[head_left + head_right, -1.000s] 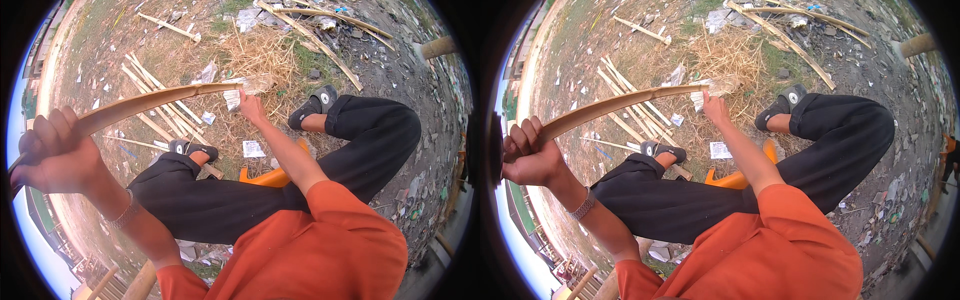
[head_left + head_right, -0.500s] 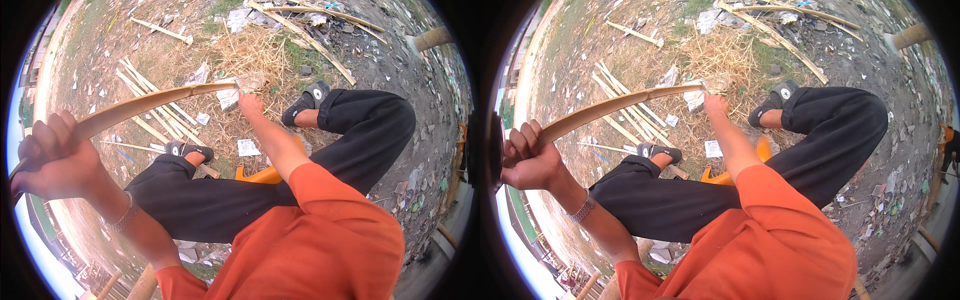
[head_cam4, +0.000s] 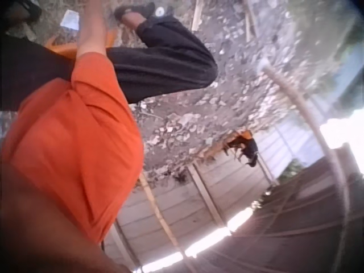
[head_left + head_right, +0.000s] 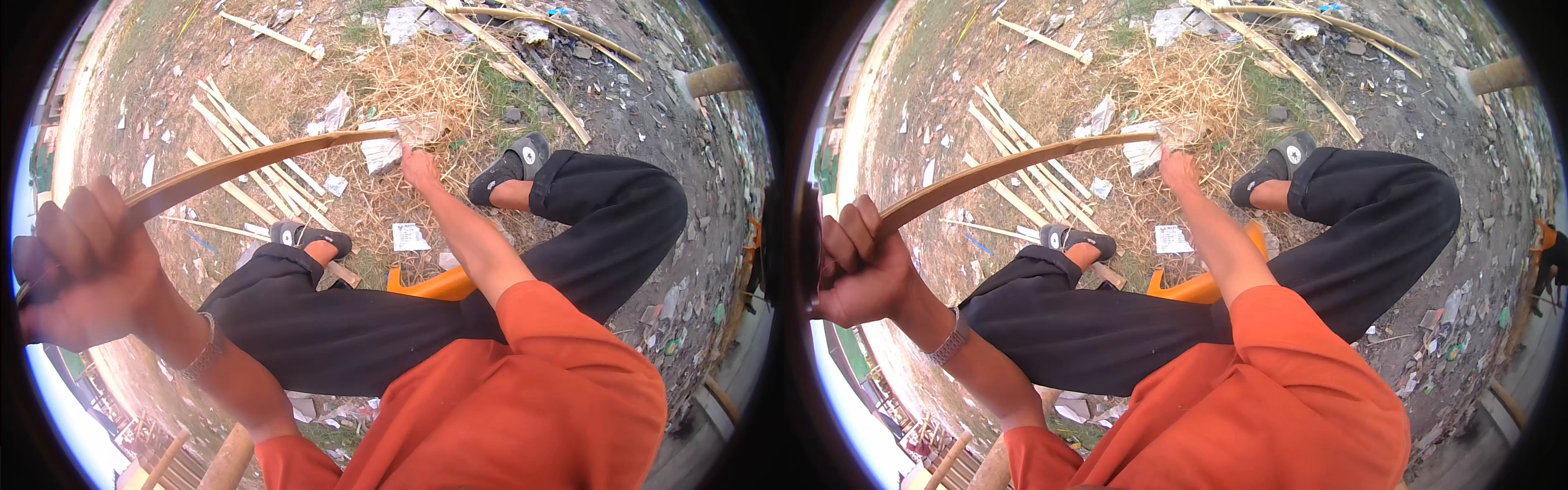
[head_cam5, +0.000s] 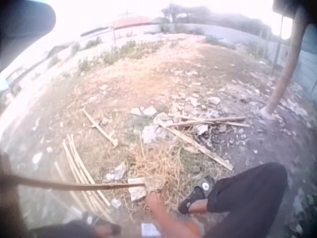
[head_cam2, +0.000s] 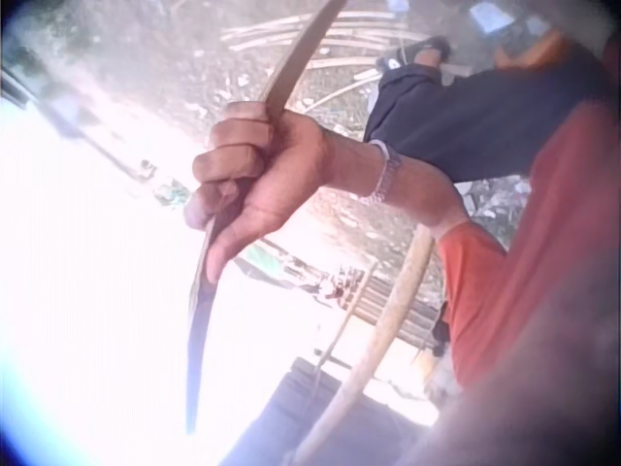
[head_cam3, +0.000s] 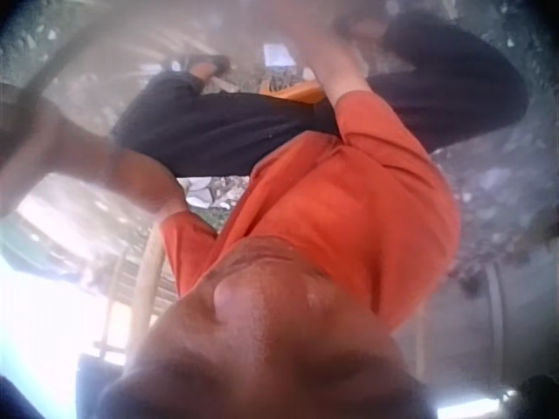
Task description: The person sits on a small stool and uses a green utility knife to shave the surface of a long, thin piece of bamboo held in their left hand. They repeatedly scrape along the length of the bamboo to remove the outer layer.
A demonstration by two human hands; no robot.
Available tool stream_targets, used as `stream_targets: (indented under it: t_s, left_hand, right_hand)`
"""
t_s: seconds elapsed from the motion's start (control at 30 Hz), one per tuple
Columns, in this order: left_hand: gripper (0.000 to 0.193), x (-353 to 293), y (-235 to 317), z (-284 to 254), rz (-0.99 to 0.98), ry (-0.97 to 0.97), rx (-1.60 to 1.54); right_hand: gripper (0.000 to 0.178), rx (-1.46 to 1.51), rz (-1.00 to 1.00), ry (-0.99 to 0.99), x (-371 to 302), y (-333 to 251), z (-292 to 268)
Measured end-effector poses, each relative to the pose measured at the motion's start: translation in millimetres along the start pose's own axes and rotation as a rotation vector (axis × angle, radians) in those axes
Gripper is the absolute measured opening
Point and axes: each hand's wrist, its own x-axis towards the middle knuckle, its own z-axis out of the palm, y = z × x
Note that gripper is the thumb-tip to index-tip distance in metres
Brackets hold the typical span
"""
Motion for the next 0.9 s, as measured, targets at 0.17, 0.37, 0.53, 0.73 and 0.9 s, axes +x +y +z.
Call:
stream_targets:
  t_s: [0.17,0.37,0.53,0.73,0.9]
  left_hand:
    - [0.049,-8,15,-25,0.086,0.086,0.197]
    - [0.051,-7,26,-55,-0.017,-0.195,0.093]
    - [0.059,-5,23,-44,-0.133,-0.188,0.089]
    - [0.069,-10,13,-33,-0.116,-0.059,0.036]
    - [0.073,-20,8,-45,-0.025,-0.140,0.056]
  right_hand:
    - [0.069,0.183,-0.200,-0.120,-11,-13,-5]
    - [0.070,0.091,0.018,-0.088,-5,10,-1]
    - [0.075,0.239,-0.020,-0.014,-49,-39,-40]
    - [0.080,0.394,-0.124,-0.208,-122,-89,-78]
    - [0.082,0.364,-0.153,-0.216,-151,-83,-86]
